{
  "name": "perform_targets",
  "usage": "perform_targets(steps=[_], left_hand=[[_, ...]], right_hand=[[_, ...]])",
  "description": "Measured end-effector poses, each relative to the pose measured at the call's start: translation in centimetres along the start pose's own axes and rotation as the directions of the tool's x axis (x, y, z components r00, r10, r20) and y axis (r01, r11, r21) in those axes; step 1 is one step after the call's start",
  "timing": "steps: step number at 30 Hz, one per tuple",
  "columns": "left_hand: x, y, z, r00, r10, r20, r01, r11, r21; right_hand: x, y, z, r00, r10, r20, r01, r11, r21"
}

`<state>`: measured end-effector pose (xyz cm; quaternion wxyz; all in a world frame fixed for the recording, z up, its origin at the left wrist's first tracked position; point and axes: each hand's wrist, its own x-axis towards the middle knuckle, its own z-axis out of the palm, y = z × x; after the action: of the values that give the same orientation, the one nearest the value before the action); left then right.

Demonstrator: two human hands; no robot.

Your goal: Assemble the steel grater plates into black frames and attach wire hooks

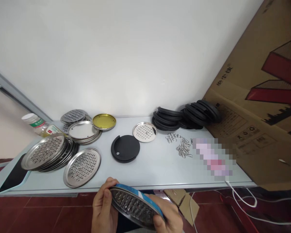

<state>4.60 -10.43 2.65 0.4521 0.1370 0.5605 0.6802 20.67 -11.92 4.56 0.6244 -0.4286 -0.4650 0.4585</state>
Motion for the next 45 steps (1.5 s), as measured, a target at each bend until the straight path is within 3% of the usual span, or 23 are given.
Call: perform_targets(steps=[3, 7, 11, 14, 18, 21, 26, 30, 33, 37, 40, 45], left_hand=[[0.4, 0.1, -0.2, 1.000, -0.030, -0.006, 0.030, 0.995, 0.095], [1.5, 0.0, -0.3, 0.992, 0.054, 0.116, -0.086, 0.952, 0.294], [2.3, 0.2, 0.2, 0.978, 0.011, 0.208, -0.084, 0.934, 0.348], [2.3, 0.9, 0.5, 0.943, -0.011, 0.333, -0.121, 0.920, 0.372], [1.9, 1.8, 0.7, 0.864, -0.096, 0.495, -0.163, 0.876, 0.454], [1.7, 1.6, 0.8, 0.862, -0.126, 0.490, -0.163, 0.848, 0.504], [2.1, -0.2, 1.1, 0.886, -0.032, 0.462, -0.192, 0.883, 0.428], [2.2, -1.3, 1.3, 0.899, -0.105, 0.425, -0.024, 0.958, 0.287], [2.3, -1.0, 1.3, 0.890, -0.187, 0.416, 0.067, 0.956, 0.286], [3.0, 0.6, 1.5, 0.861, -0.099, 0.498, -0.115, 0.917, 0.381], [3.2, 1.9, 1.6, 0.841, -0.047, 0.539, -0.262, 0.837, 0.481], [3.0, 2.2, 1.7, 0.843, -0.064, 0.535, -0.324, 0.733, 0.598]], right_hand=[[-0.1, 0.9, -0.5, 0.994, 0.073, -0.083, -0.079, 0.994, -0.075], [0.5, 1.5, -0.9, 0.974, 0.184, -0.132, -0.202, 0.970, -0.134], [2.1, 1.5, -0.8, 0.971, 0.231, -0.058, -0.237, 0.965, -0.114], [3.5, 1.7, -1.4, 0.961, 0.276, -0.025, -0.277, 0.958, -0.076], [4.8, 2.1, -2.5, 0.935, 0.304, -0.184, -0.317, 0.947, -0.045], [5.0, 2.2, -2.9, 0.916, 0.341, -0.210, -0.358, 0.933, -0.048], [5.0, 3.0, -3.2, 0.937, 0.335, -0.096, -0.338, 0.941, -0.017], [5.0, 3.5, -3.6, 0.942, 0.324, -0.090, -0.325, 0.946, 0.001], [5.0, 3.3, -3.7, 0.949, 0.301, -0.099, -0.305, 0.952, -0.027], [4.7, 3.0, -3.9, 0.965, 0.250, -0.078, -0.256, 0.963, -0.081], [4.4, 3.3, -3.9, 0.966, 0.238, -0.100, -0.247, 0.965, -0.087], [4.0, 4.0, -3.9, 0.962, 0.233, -0.145, -0.247, 0.965, -0.092]])
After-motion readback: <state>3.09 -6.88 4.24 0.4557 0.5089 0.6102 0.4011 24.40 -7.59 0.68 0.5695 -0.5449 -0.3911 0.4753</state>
